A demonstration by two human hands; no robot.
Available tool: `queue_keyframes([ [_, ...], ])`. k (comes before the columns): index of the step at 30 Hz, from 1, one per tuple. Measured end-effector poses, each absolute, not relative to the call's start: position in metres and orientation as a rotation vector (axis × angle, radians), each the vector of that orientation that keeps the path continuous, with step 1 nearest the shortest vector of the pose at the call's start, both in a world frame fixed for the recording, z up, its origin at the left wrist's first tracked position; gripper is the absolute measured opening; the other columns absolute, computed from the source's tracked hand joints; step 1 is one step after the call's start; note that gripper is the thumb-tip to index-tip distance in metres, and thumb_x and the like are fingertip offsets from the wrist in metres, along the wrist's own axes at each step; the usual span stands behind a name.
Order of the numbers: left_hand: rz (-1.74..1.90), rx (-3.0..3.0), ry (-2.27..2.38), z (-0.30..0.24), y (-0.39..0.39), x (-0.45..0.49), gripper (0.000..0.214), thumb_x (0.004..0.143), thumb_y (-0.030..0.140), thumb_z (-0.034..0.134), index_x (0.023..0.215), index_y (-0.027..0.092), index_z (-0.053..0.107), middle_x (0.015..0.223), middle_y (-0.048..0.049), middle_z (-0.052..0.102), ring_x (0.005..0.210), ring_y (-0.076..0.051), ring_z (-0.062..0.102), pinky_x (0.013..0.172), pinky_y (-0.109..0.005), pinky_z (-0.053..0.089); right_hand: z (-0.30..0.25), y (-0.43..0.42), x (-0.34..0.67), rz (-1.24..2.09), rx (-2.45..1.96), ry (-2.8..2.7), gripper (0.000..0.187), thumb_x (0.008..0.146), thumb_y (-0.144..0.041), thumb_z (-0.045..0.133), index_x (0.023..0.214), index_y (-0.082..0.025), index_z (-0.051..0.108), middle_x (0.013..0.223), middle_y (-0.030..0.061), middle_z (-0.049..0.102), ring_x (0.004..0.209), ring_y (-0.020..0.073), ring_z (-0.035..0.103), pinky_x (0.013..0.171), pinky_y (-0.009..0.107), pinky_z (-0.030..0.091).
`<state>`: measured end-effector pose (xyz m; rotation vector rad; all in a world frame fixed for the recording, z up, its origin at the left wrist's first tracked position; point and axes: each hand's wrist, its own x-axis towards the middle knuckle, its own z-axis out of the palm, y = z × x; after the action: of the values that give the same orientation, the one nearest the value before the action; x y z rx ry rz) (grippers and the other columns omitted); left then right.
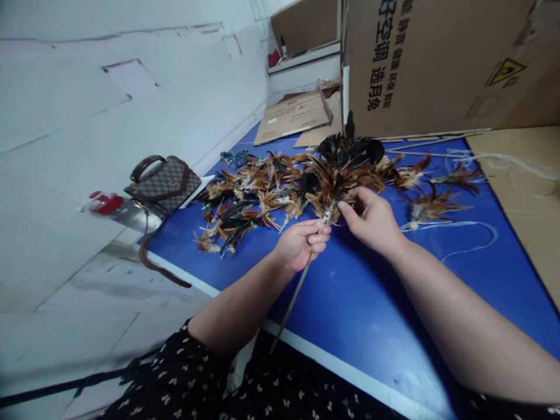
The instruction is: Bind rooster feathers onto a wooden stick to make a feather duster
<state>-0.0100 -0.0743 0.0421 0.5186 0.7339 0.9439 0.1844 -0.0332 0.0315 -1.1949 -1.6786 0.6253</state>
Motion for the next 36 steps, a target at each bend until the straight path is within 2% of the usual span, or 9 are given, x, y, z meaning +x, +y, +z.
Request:
queue_keyframes([
  [5, 0.907, 0.551, 0.732, 0.047, -0.072, -0.015, 0.025, 0.104, 0.014, 0.047, 0.081, 0.013, 0.058, 0.062, 0.0054, 0.033, 0.048, -0.005, 0.020, 0.045, -0.019, 0.016, 0.031, -0.039, 0.182, 1.036, -1.021, -1.685, 0.053, 0.090, -0.074, 0.075, 0.107, -0.025, 0.071, 0.102, 0.0080, 0.077, 0.103, 0.0283, 0.072, 0.097, 0.043, 0.059],
  [8, 0.954, 0.530, 0.755, 0.051, -0.072, -0.016, 0.027, 0.104, 0.011, 0.045, 0.080, 0.013, 0.056, 0.061, 0.0050, 0.033, 0.048, -0.005, 0.019, 0.046, -0.020, 0.015, 0.029, -0.042, 0.181, 1.189, -1.013, -1.715, 0.058, 0.085, -0.076, 0.080, 0.107, -0.023, 0.070, 0.086, 0.0037, 0.070, 0.079, 0.0215, 0.067, 0.074, 0.035, 0.057],
  [12, 1.040, 0.505, 0.740, 0.050, -0.072, -0.013, 0.023, 0.101, 0.010, 0.051, 0.078, 0.013, 0.055, 0.068, 0.0012, 0.044, 0.051, -0.004, 0.025, 0.046, -0.019, 0.016, 0.026, -0.042, 0.184, 1.174, -1.051, -1.679, 0.064, 0.081, -0.070, 0.088, 0.117, -0.021, 0.069, 0.067, -0.0063, 0.049, 0.058, 0.0121, 0.043, 0.051, 0.025, 0.036],
  [16, 1.099, 0.508, 0.711, 0.042, -0.073, -0.009, 0.018, 0.098, 0.009, 0.058, 0.081, 0.010, 0.058, 0.080, -0.0035, 0.054, 0.052, -0.002, 0.032, 0.046, -0.018, 0.018, 0.023, -0.037, 0.189, 1.010, -1.090, -1.695, 0.057, 0.078, -0.071, 0.090, 0.086, -0.021, 0.064, 0.063, -0.0058, 0.043, 0.055, 0.0101, 0.036, 0.049, 0.025, 0.030],
  [19, 1.085, 0.499, 0.706, 0.040, -0.073, -0.008, 0.018, 0.099, 0.009, 0.057, 0.081, 0.009, 0.059, 0.080, -0.0033, 0.054, 0.052, -0.002, 0.032, 0.046, -0.017, 0.018, 0.020, -0.032, 0.193, 0.872, -1.147, -1.672, 0.056, 0.079, -0.071, 0.088, 0.079, -0.021, 0.064, 0.062, -0.0029, 0.047, 0.056, 0.0116, 0.040, 0.051, 0.027, 0.034],
  [26, 1.136, 0.456, 0.680, 0.044, -0.070, -0.012, 0.024, 0.099, 0.003, 0.051, 0.077, 0.010, 0.056, 0.080, -0.0030, 0.053, 0.052, -0.002, 0.031, 0.044, -0.016, 0.017, 0.015, -0.028, 0.197, 0.838, -1.258, -1.651, 0.055, 0.085, -0.066, 0.080, 0.109, -0.016, 0.080, 0.082, 0.0082, 0.074, 0.067, 0.0198, 0.061, 0.062, 0.032, 0.049],
  [32, 1.043, 0.440, 0.653, 0.041, -0.071, -0.012, 0.024, 0.103, 0.008, 0.050, 0.080, 0.011, 0.056, 0.075, 0.0000, 0.047, 0.051, -0.003, 0.027, 0.044, -0.016, 0.017, 0.003, -0.025, 0.197, 0.719, -1.302, -1.762, 0.048, 0.094, -0.062, 0.072, 0.103, -0.017, 0.084, 0.076, 0.0076, 0.074, 0.061, 0.0201, 0.058, 0.058, 0.034, 0.045],
  [34, 1.052, 0.428, 0.654, 0.042, -0.071, -0.011, 0.021, 0.101, 0.007, 0.053, 0.080, 0.012, 0.055, 0.077, -0.0007, 0.049, 0.052, -0.003, 0.027, 0.045, -0.016, 0.018, 0.001, -0.024, 0.198, 0.692, -1.292, -1.778, 0.043, 0.095, -0.060, 0.070, 0.098, -0.019, 0.085, 0.080, 0.0091, 0.077, 0.068, 0.0242, 0.066, 0.063, 0.037, 0.052],
  [36, 1.071, 0.417, 0.662, 0.044, -0.071, -0.011, 0.019, 0.099, 0.005, 0.055, 0.081, 0.012, 0.054, 0.079, -0.0016, 0.051, 0.053, -0.003, 0.028, 0.046, -0.016, 0.018, 0.004, -0.025, 0.199, 0.610, -1.208, -1.825, 0.038, 0.096, -0.057, 0.071, 0.096, -0.022, 0.085, 0.094, 0.0110, 0.080, 0.085, 0.0301, 0.073, 0.080, 0.044, 0.059],
])
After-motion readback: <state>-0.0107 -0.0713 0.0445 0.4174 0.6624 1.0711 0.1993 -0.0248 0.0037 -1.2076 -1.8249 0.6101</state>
